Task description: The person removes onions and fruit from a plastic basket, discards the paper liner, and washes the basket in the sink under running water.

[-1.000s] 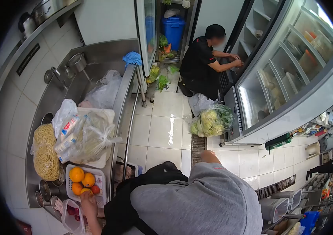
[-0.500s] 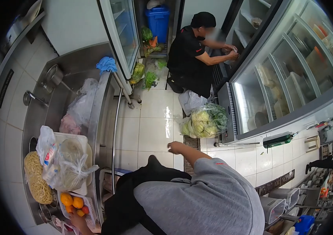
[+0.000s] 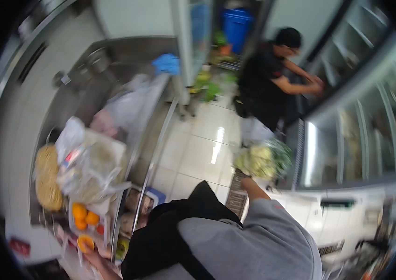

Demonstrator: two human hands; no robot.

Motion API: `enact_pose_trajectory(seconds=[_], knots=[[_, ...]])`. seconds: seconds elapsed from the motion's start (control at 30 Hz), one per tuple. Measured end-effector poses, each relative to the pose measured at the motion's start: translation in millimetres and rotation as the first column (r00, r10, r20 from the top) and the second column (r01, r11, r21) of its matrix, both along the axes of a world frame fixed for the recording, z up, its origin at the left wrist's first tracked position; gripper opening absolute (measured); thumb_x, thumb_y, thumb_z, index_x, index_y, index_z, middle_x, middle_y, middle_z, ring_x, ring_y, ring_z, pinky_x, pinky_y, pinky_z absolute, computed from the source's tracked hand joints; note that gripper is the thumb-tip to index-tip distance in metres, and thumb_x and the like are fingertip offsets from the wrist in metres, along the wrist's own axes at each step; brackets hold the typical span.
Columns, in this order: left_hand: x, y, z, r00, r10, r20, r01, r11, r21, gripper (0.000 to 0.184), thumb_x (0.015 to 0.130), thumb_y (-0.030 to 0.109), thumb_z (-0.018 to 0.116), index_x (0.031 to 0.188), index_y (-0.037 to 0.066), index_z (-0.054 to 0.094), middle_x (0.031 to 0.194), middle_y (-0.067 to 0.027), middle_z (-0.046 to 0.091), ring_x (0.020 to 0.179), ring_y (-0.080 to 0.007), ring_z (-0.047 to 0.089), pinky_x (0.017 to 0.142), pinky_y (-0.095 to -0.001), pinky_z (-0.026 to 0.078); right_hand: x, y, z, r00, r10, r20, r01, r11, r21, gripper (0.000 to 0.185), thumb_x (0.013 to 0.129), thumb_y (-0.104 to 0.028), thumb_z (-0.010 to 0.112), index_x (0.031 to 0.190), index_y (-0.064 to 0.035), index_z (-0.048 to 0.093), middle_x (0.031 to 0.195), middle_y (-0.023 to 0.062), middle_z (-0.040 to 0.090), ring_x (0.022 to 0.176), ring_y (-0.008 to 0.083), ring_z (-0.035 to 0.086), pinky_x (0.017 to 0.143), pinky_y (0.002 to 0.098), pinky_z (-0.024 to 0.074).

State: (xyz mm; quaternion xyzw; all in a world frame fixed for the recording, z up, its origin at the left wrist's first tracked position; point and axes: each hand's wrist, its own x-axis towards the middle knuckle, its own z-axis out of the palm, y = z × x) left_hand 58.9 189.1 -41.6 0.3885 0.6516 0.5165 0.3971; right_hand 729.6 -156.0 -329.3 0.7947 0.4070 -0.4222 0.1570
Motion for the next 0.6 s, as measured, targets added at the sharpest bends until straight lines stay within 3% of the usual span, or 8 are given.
enact_pose_trajectory(seconds=[0.1, 0.17, 0.2, 0.27, 0.33, 0.4, 0.5, 0.6], knots=[[25, -28, 39, 0.989, 0.079, -0.126, -0.089, 0.993, -0.079, 0.057, 0.092, 0.047, 0.054, 0.126, 0.001, 0.05, 0.12, -0.0107, 0.057, 0.106, -0.0205, 0.058, 0.088, -0.0323, 0.048, -33, 77, 5, 0.998, -0.052, -0.024, 0.057, 0.961, 0.27, 0.03, 0.078, -0.03, 0.064, 0.096, -0.0064, 0.067, 0.09, 0.0185, 0.067, 0.083, 0.0373, 0.064, 0.073, 0.0439, 0.0508], [-19, -28, 23, 0.986, -0.151, 0.068, 0.15, 0.989, 0.018, 0.046, 0.094, 0.043, 0.052, 0.119, 0.004, 0.053, 0.112, -0.005, 0.059, 0.101, -0.0166, 0.059, 0.089, -0.0315, 0.046, -60, 136, 47, 0.989, -0.002, -0.151, 0.055, 0.936, 0.347, 0.04, 0.081, -0.034, 0.066, 0.111, -0.0083, 0.062, 0.098, 0.0194, 0.066, 0.092, 0.0364, 0.063, 0.081, 0.0424, 0.0503], [-6, -32, 33, 0.955, -0.077, 0.286, 0.043, 0.991, 0.123, 0.043, 0.095, 0.041, 0.052, 0.118, 0.004, 0.053, 0.11, -0.0047, 0.06, 0.102, -0.0162, 0.058, 0.09, -0.0329, 0.047, -73, 161, 56, 0.969, 0.078, -0.232, 0.038, 0.888, 0.458, 0.036, 0.081, -0.03, 0.067, 0.109, -0.0073, 0.062, 0.096, 0.0182, 0.067, 0.091, 0.0349, 0.064, 0.079, 0.0403, 0.051], [-19, -42, 44, 0.907, 0.014, 0.421, -0.034, 0.999, 0.038, 0.042, 0.096, 0.037, 0.051, 0.121, 0.004, 0.05, 0.114, -0.0075, 0.059, 0.105, -0.0189, 0.058, 0.092, -0.0359, 0.048, -109, 203, 77, 0.946, 0.173, -0.272, 0.021, 0.809, 0.588, 0.031, 0.083, -0.025, 0.066, 0.108, -0.0065, 0.062, 0.095, 0.017, 0.067, 0.09, 0.0321, 0.065, 0.077, 0.038, 0.0516], [-29, -48, 56, 0.857, 0.111, 0.503, -0.114, 0.993, -0.025, 0.041, 0.096, 0.035, 0.05, 0.123, 0.003, 0.048, 0.115, -0.0085, 0.058, 0.105, -0.0203, 0.058, 0.092, -0.0365, 0.048, -151, 238, 111, 0.933, 0.222, -0.282, -0.031, 0.832, 0.554, 0.031, 0.084, -0.023, 0.066, 0.111, -0.0071, 0.061, 0.1, 0.0125, 0.068, 0.088, 0.0236, 0.066, 0.078, 0.0334, 0.0516], [-38, -53, 68, 0.803, -0.002, 0.597, 0.019, 1.0, -0.022, 0.038, 0.098, 0.03, 0.047, 0.126, 0.004, 0.045, 0.117, -0.0094, 0.057, 0.105, -0.0221, 0.059, 0.091, -0.036, 0.049, -194, 260, 149, 0.922, 0.255, -0.291, -0.055, 0.83, 0.555, 0.032, 0.085, -0.022, 0.066, 0.112, -0.006, 0.061, 0.101, 0.0122, 0.068, 0.086, 0.0222, 0.066, 0.077, 0.0328, 0.0516], [-52, -55, 70, 0.821, 0.007, 0.571, -0.017, 1.0, 0.012, 0.038, 0.099, 0.03, 0.044, 0.127, 0.004, 0.044, 0.119, -0.011, 0.057, 0.105, -0.0233, 0.059, 0.086, -0.0336, 0.051, -264, 289, 198, 0.822, 0.317, -0.472, 0.069, 0.768, 0.637, 0.028, 0.089, -0.018, 0.062, 0.112, -0.0029, 0.06, 0.101, 0.0115, 0.067, 0.087, 0.0237, 0.066, 0.075, 0.0326, 0.0524], [-68, -55, 70, 0.851, 0.02, 0.524, -0.023, 1.0, -0.001, 0.038, 0.099, 0.028, 0.044, 0.129, 0.004, 0.043, 0.119, -0.0104, 0.056, 0.105, -0.023, 0.059, 0.087, -0.0346, 0.051, -328, 311, 252, 0.666, 0.301, -0.682, 0.164, 0.833, 0.528, 0.024, 0.091, -0.013, 0.059, 0.112, -0.0014, 0.059, 0.099, 0.0093, 0.067, 0.082, 0.0175, 0.066, 0.074, 0.0284, 0.0523]])
